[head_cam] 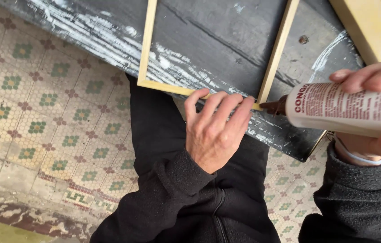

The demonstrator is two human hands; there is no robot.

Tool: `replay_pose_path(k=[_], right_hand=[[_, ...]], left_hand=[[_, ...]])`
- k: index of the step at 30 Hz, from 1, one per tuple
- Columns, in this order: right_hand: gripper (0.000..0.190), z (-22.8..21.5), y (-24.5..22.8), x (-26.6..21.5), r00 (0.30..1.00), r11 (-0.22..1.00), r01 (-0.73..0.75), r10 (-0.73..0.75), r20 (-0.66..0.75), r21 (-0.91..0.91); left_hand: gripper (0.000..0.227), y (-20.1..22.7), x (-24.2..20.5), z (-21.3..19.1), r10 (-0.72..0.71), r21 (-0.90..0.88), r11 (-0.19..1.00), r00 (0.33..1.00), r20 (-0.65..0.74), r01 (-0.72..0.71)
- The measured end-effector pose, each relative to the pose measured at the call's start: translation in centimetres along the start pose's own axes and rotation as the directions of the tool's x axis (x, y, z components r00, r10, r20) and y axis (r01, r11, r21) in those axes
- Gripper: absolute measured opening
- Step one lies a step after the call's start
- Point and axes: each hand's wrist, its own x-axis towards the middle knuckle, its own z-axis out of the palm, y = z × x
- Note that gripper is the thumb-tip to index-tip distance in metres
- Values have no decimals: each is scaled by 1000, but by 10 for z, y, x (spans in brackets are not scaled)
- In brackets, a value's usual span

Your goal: Applying glue to the corner joints of a wooden frame and assembling the pieces on a workbench.

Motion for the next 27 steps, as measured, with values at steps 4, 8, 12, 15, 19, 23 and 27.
replay_pose_path(k=[4,8,12,15,19,23,27], right_hand=[[70,26,-32,9,989,989,-139,137,52,51],[69,17,-30,9,984,992,-123,125,128,-23],[83,21,-35,27,960,992,-121,127,250,-41],[86,11,-29,34,926,999,-8,20,376,-34],[85,13,-38,35,895,988,-118,148,422,-95],[82,24,-47,45,886,993,-109,121,448,-51],[73,28,-56,54,853,994,-105,110,510,-37]], left_hand=[[21,-2,2,0,-7,-4,1000,1000,24,7],[19,-1,3,-1,4,20,1000,1000,14,-4],[18,-2,4,-3,-3,15,1000,1000,15,3],[18,-1,5,-4,-3,1,1000,1000,15,3],[18,-1,5,-6,-11,-4,1000,1000,19,11],[19,-3,3,-3,-10,-9,1000,1000,20,10],[20,-4,1,0,-4,-6,1000,1000,31,4]])
